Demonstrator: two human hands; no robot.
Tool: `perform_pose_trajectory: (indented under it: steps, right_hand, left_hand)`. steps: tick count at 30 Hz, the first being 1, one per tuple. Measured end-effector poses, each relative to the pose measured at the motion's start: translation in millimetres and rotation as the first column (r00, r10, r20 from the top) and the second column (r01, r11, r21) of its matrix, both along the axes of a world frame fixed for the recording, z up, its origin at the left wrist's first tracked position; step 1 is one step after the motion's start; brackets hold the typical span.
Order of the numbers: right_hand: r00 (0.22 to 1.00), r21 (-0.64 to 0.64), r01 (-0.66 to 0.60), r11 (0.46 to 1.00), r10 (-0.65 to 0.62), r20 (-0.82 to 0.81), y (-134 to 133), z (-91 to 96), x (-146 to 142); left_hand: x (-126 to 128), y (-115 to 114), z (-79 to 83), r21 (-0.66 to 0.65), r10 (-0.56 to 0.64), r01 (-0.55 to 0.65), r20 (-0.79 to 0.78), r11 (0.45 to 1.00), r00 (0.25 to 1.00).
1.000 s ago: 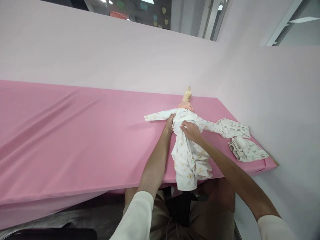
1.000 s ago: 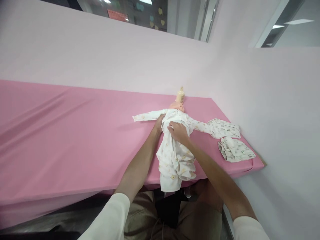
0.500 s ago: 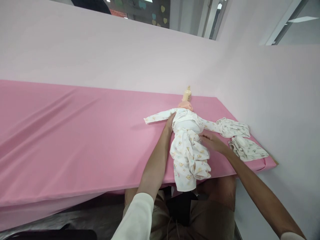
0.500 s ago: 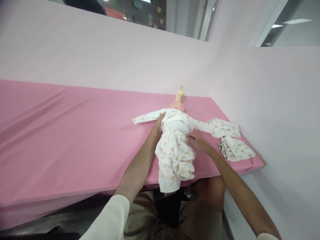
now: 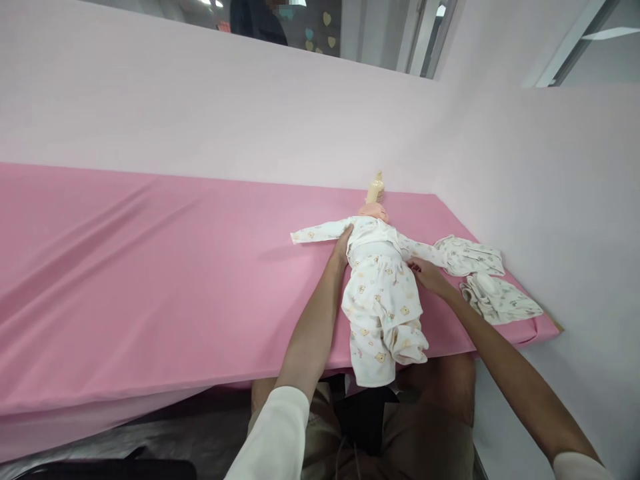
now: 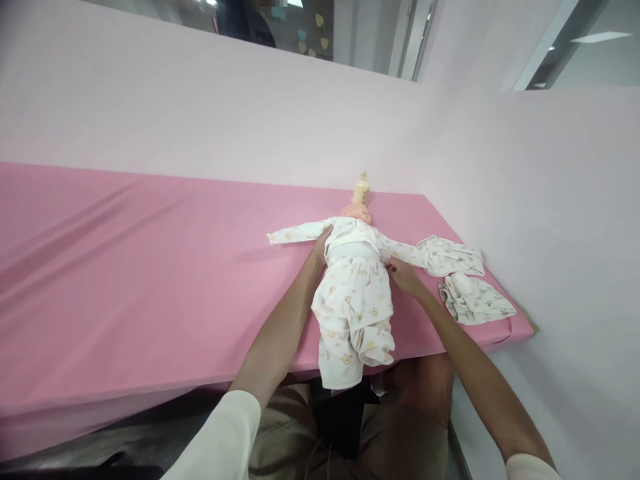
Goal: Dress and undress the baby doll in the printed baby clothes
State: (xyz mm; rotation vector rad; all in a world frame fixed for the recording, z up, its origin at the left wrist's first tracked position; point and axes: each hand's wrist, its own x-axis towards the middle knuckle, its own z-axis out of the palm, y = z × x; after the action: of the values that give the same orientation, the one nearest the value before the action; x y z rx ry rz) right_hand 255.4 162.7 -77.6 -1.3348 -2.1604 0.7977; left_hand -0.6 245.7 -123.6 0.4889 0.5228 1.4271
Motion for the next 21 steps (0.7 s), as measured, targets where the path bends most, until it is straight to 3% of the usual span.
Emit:
perform_pose_trajectory:
  steps: [4,8,11,14,16,18,21]
  right_hand:
    - [0.988,0.068,0.150,0.986,-0.147,-0.046,23,-14.4,-17]
    - [0.980,0.060,0.177,0.982,-0.171,-0.100,25,-23.8,-25]
    - [0.978,0.063,0.203,0.977,-0.200,-0.054,18,-12.2,-23]
    - [0.959,0.149,0.282,0.948,-0.285,-0.003,9,12.7,-30]
    - [0.971,0.249,0.214,0.945,-0.234,0.056,2,30.2,-46]
    - [0.977,0.321,0.000,0.947,-0.068,0.201,-3,44.4,-71]
    - [0.866,0.321,-0.261,0.911,0.074,0.495,-7,59.7,-115]
  left_hand:
    - [-2,2,-2.1,0.003,-0.039,0.039,-0.015,0.999,0.999]
    - [-3,2,-2.2,0.035,-0.029,0.029,-0.012,0.999,1.000]
    - [-2,2,-2.0,0.052,-0.041,0.041,0.001,0.998,0.999]
    - [0,1,-0.3,0.072,-0.033,0.033,0.005,0.997,0.999]
    - [1,-1,1.9,0.097,-0.036,0.035,0.003,0.995,0.999]
    - [2,-3,4.1,0.100,-0.091,0.092,-0.014,0.991,0.996]
    - [1,-7,4.6,0.034,-0.118,0.120,-0.041,0.992,0.992]
